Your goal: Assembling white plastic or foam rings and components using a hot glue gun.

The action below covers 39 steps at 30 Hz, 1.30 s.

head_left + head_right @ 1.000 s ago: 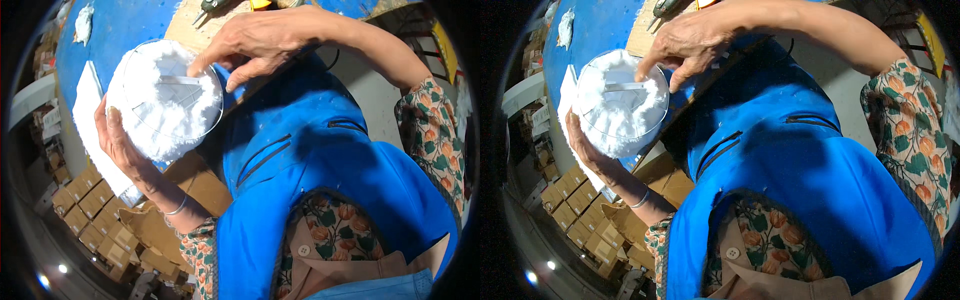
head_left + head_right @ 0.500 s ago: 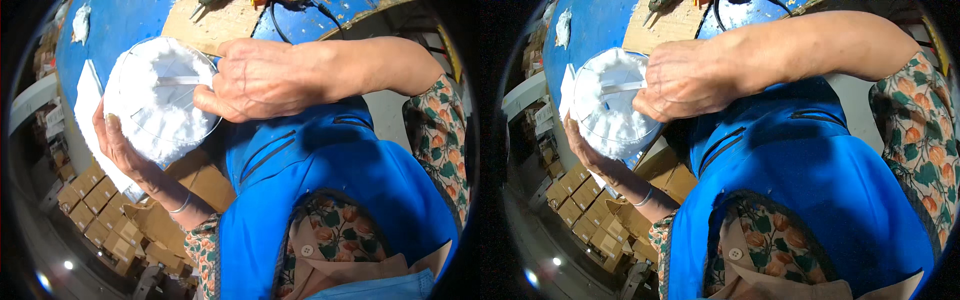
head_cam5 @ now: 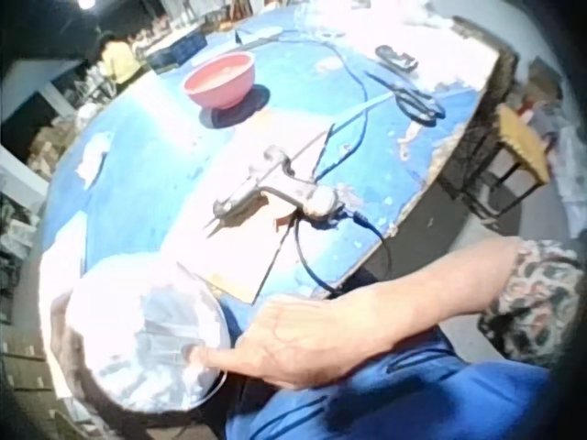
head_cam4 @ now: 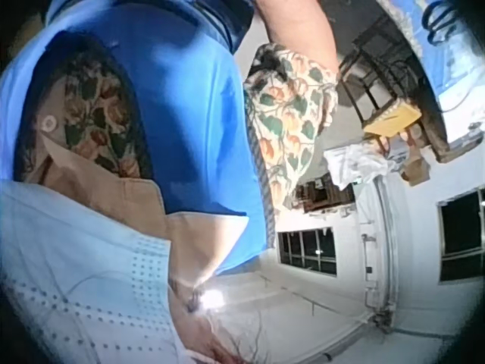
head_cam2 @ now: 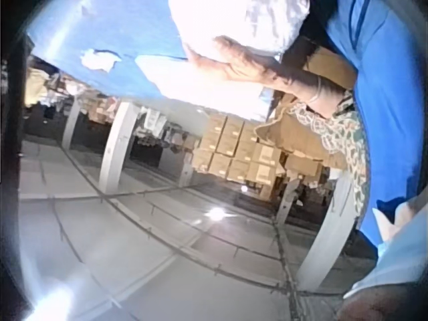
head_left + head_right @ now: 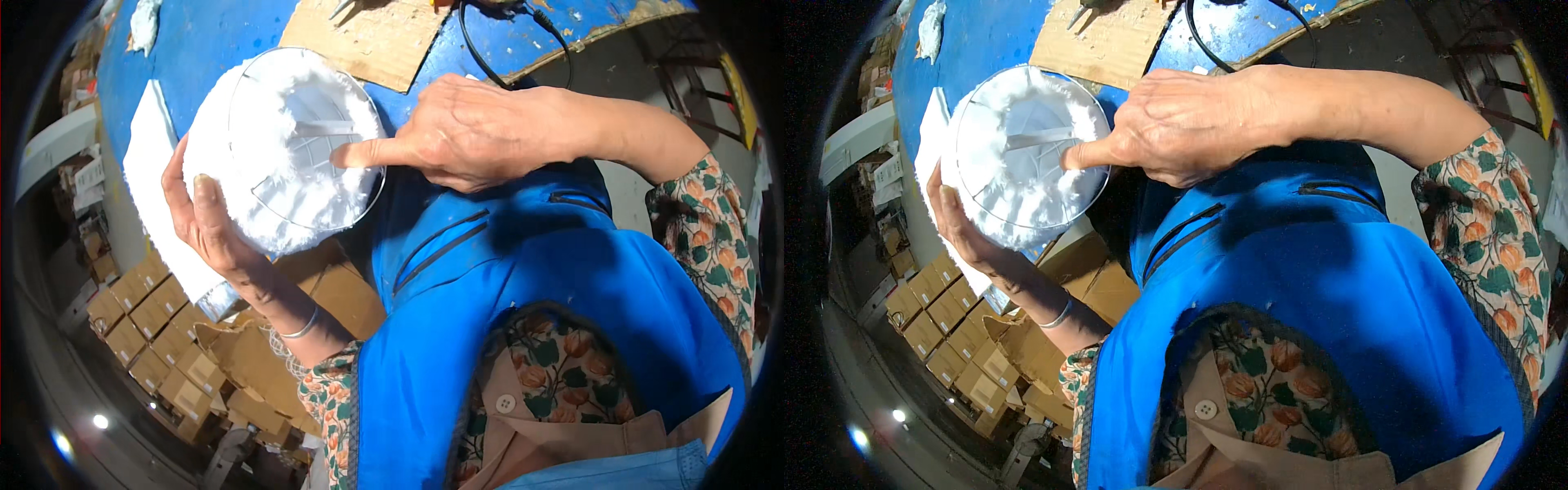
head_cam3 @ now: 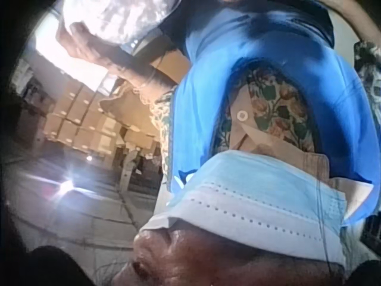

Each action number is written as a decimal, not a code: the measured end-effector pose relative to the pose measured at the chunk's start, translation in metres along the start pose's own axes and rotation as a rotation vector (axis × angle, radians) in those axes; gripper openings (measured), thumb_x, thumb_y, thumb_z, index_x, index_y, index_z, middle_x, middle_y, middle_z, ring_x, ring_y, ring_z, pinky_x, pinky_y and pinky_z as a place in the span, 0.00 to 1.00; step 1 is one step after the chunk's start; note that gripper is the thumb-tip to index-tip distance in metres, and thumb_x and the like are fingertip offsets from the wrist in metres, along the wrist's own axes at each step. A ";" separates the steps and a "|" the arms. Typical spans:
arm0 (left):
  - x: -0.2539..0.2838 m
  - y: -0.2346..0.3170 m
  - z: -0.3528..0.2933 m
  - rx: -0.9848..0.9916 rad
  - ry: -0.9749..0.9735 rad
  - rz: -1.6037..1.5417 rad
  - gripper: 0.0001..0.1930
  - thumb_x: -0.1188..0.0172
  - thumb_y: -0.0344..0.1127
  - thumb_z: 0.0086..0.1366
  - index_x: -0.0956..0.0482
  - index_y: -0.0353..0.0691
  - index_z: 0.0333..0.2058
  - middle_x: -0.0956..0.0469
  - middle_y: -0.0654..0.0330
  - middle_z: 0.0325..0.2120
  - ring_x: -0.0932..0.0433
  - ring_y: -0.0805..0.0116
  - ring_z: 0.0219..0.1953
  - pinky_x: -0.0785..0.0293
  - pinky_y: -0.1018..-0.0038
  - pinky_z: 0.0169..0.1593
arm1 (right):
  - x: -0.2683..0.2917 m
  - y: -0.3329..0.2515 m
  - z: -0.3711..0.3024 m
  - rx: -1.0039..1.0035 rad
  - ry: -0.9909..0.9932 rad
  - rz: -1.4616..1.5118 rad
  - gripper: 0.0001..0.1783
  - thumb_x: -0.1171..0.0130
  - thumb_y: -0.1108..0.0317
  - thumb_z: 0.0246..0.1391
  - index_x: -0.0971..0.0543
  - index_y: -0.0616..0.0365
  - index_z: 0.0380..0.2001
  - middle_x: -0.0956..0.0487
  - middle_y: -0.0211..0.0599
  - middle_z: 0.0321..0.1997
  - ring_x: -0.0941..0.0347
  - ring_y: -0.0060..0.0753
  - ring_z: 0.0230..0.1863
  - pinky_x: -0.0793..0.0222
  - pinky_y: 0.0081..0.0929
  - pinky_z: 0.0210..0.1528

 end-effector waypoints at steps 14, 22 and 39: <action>-0.002 -0.001 0.006 -0.066 -0.010 0.025 0.25 0.60 0.42 0.64 0.32 0.22 0.47 0.29 0.45 0.44 0.27 0.59 0.45 0.34 0.71 0.50 | -0.022 -0.006 0.005 -0.007 0.321 0.256 0.23 0.46 0.72 0.42 0.29 0.56 0.47 0.28 0.47 0.14 0.26 0.51 0.23 0.33 0.40 0.26; -0.001 -0.004 0.009 0.007 -0.010 -0.071 0.22 0.57 0.38 0.63 0.32 0.23 0.48 0.27 0.46 0.42 0.26 0.62 0.44 0.33 0.73 0.49 | -0.005 -0.022 0.018 -0.052 0.327 0.763 0.26 0.52 0.77 0.37 0.30 0.72 0.46 0.32 0.36 0.10 0.33 0.29 0.13 0.37 0.29 0.20; 0.009 -0.025 0.002 -0.132 -0.010 0.221 0.22 0.64 0.39 0.67 0.33 0.26 0.48 0.29 0.45 0.44 0.26 0.59 0.43 0.27 0.69 0.43 | -0.016 -0.039 0.024 -0.101 0.089 1.052 0.28 0.41 0.72 0.49 0.37 0.76 0.50 0.33 0.33 0.12 0.40 0.19 0.15 0.44 0.25 0.18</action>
Point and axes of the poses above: each hand's wrist, its own z-axis towards the middle knuckle, its own x-axis out of the back of the hand, y = z × x, the point moved 2 cm from there along z, towards the middle knuckle
